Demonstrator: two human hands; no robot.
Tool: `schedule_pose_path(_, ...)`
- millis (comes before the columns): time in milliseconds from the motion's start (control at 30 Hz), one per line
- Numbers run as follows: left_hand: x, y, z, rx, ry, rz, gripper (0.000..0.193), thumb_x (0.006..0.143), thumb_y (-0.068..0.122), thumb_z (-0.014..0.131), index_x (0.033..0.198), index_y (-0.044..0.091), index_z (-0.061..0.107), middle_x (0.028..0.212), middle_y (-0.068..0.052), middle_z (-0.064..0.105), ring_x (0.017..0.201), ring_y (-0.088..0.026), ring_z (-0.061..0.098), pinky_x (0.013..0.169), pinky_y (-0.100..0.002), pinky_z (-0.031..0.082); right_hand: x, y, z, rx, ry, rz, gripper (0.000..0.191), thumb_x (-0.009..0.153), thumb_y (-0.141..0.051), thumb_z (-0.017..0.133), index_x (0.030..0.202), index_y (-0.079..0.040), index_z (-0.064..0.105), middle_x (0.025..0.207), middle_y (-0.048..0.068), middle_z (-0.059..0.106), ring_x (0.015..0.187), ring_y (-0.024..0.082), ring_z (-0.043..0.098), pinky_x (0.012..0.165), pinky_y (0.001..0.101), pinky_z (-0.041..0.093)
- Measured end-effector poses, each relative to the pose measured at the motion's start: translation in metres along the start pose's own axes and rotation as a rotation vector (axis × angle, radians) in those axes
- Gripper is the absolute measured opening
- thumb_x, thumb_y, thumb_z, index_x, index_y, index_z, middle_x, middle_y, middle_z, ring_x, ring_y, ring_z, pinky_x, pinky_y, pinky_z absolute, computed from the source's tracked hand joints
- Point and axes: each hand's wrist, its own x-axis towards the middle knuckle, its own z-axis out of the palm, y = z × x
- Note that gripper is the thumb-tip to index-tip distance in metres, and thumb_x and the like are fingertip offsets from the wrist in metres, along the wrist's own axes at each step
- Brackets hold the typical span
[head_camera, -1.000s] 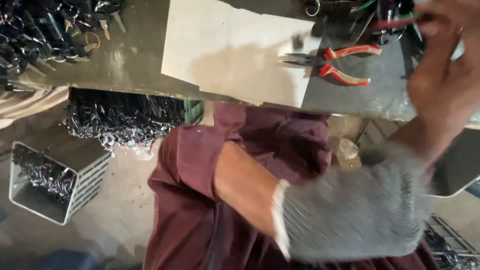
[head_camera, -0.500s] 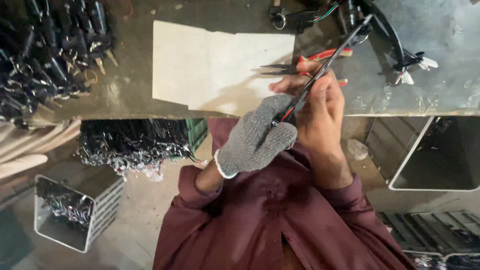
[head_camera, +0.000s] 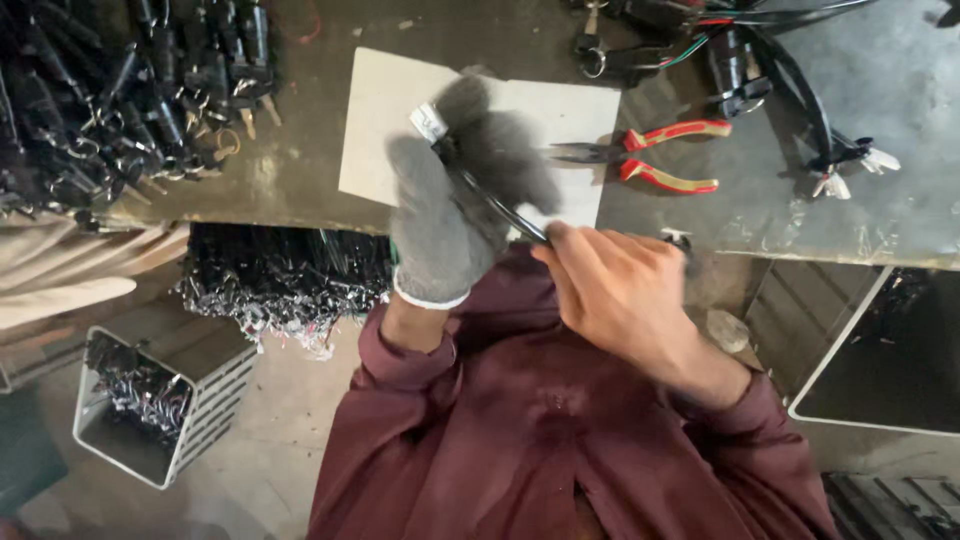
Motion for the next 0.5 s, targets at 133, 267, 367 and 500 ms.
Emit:
schedule_pose_path(133, 0.003, -0.003, 0.004, 0.646, 0.074, 0.02, 0.036, 0.099, 0.027, 0.059, 0.127, 0.007, 0.051, 0.114, -0.008, 0.066, 0.1, -0.022, 0.063, 0.091, -0.035, 0.053, 0.002, 0.016, 0.014, -0.091, -0.012, 0.141, 0.023, 0.095, -0.006, 0.077, 0.083, 0.0, 0.058, 0.074, 0.017, 0.058, 0.07, 0.037, 0.061, 0.064, 0.0483, 0.047)
schedule_pose_path(267, 0.013, -0.015, 0.012, 0.686, 0.167, 0.038, 0.023, 0.091, 0.006, 0.061, 0.113, 0.005, 0.058, 0.108, -0.005, 0.066, 0.097, -0.02, 0.062, 0.091, -0.03, 0.052, -0.005, 0.03, -0.015, -0.151, 0.085, 0.043, 0.019, 0.086, -0.011, 0.075, 0.094, -0.001, 0.062, 0.103, 0.021, 0.071, 0.103, 0.04, 0.066, 0.088, 0.0485, 0.051)
schedule_pose_path(367, 0.008, -0.025, 0.045, 0.91, -0.144, -0.054, 0.022, 0.094, 0.001, 0.061, 0.116, 0.004, 0.061, 0.107, -0.004, 0.069, 0.096, -0.016, 0.066, 0.089, -0.025, 0.054, 0.0, 0.02, -0.053, 0.291, 0.123, 0.099, 0.037, 0.109, -0.035, 0.052, 0.118, -0.001, 0.063, 0.12, 0.014, 0.069, 0.114, 0.032, 0.065, 0.101, 0.0408, 0.049)
schedule_pose_path(500, -0.005, -0.035, 0.09, 0.945, -0.43, 0.059, 0.013, 0.105, 0.01, 0.056, 0.117, 0.006, 0.055, 0.099, -0.009, 0.066, 0.092, -0.022, 0.066, 0.084, -0.031, 0.052, 0.021, 0.02, -0.09, 1.138, -0.02, 0.094, 0.041, 0.109, -0.052, 0.048, 0.096, -0.018, 0.065, 0.095, 0.001, 0.076, 0.1, 0.024, 0.071, 0.105, 0.0381, 0.043)
